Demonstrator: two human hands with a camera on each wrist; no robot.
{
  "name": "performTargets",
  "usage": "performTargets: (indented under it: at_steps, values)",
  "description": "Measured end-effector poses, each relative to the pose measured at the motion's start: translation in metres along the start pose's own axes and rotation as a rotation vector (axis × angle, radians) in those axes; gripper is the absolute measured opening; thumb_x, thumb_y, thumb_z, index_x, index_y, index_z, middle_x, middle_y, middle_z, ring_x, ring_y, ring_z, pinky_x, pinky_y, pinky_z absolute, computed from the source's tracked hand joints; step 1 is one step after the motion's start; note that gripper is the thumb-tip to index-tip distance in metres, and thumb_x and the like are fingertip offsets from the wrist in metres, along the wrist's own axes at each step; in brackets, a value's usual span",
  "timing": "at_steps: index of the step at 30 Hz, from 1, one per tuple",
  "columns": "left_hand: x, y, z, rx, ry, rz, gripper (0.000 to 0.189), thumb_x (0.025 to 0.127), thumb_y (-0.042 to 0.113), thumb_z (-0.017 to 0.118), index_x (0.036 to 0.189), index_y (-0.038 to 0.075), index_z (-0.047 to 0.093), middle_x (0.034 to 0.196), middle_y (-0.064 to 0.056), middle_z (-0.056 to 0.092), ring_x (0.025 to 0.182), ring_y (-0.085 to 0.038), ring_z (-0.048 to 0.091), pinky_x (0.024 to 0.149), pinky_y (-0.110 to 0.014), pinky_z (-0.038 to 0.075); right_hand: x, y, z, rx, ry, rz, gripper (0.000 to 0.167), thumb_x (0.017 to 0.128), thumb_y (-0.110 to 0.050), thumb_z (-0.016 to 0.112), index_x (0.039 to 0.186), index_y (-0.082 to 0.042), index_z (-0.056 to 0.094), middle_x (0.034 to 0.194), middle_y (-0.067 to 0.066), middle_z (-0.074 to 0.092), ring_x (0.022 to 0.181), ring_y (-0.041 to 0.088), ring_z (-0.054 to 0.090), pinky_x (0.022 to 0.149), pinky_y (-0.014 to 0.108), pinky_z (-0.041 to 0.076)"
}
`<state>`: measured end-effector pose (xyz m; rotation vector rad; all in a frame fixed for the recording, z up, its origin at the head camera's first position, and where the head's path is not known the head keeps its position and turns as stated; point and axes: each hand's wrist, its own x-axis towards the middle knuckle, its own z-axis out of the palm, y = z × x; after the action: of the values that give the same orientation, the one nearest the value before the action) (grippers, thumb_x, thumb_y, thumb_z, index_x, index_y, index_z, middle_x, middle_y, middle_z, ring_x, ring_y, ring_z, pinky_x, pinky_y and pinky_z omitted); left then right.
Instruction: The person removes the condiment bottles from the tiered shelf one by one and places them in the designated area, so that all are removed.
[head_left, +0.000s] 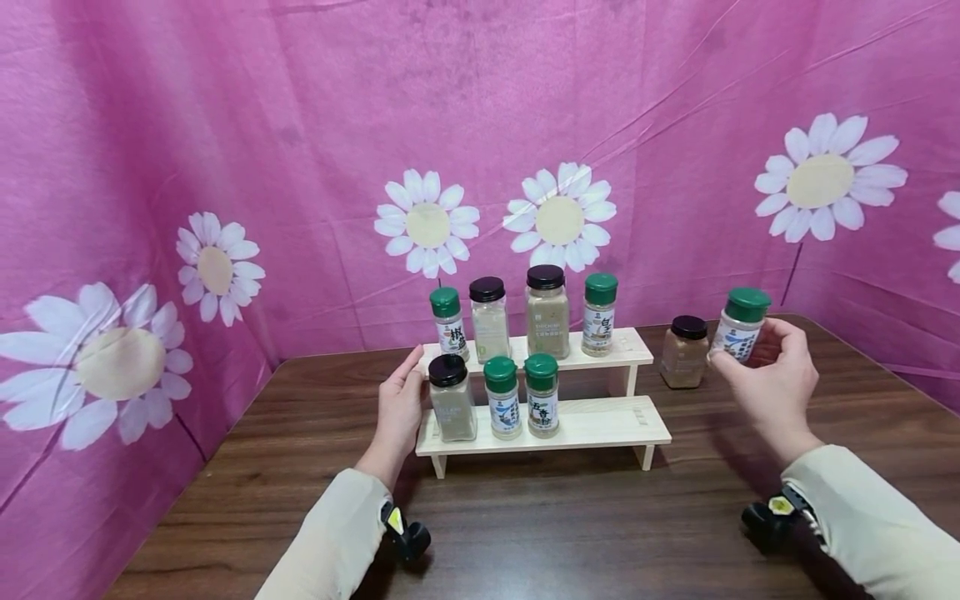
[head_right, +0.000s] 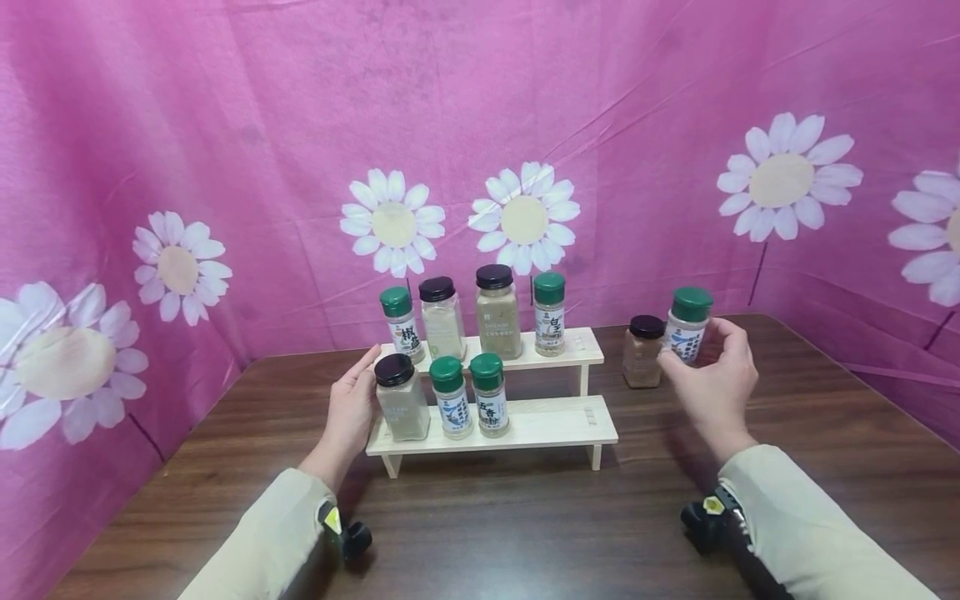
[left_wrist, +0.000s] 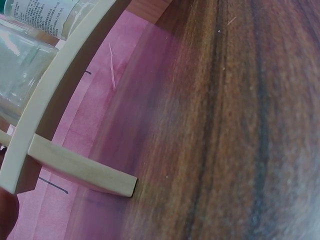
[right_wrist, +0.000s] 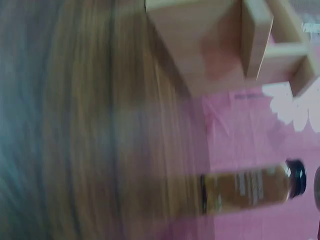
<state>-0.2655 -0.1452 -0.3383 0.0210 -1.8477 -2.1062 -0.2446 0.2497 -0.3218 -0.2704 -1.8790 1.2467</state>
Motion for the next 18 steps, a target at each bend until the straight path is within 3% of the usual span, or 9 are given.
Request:
performTargets:
  at_steps: [9, 18]
  values:
    - [0.000, -0.002, -0.001, 0.002, -0.004, 0.002, 0.044, 0.090, 0.002, 0.040, 0.134, 0.002, 0.047, 0.138, -0.015, 0.046, 0.083, 0.002, 0.051, 0.071, -0.011, 0.046, 0.019, 0.026, -0.001, -0.024, 0.014, 0.002, 0.049, 0.068, -0.010, 0.074, 0.107, -0.027, 0.049, 0.086, -0.023, 0.045, 0.071, -0.012, 0.046, 0.065, 0.000, 0.038]
    - [0.001, -0.001, -0.001, -0.002, -0.007, 0.009, 0.045, 0.090, 0.001, 0.040, 0.134, 0.001, 0.046, 0.138, -0.016, 0.046, 0.078, 0.002, 0.051, 0.069, -0.011, 0.046, 0.031, 0.044, 0.001, -0.063, -0.035, 0.088, 0.048, 0.069, -0.012, 0.073, 0.107, -0.027, 0.047, 0.084, -0.024, 0.044, 0.070, -0.013, 0.044, 0.065, 0.001, 0.036]
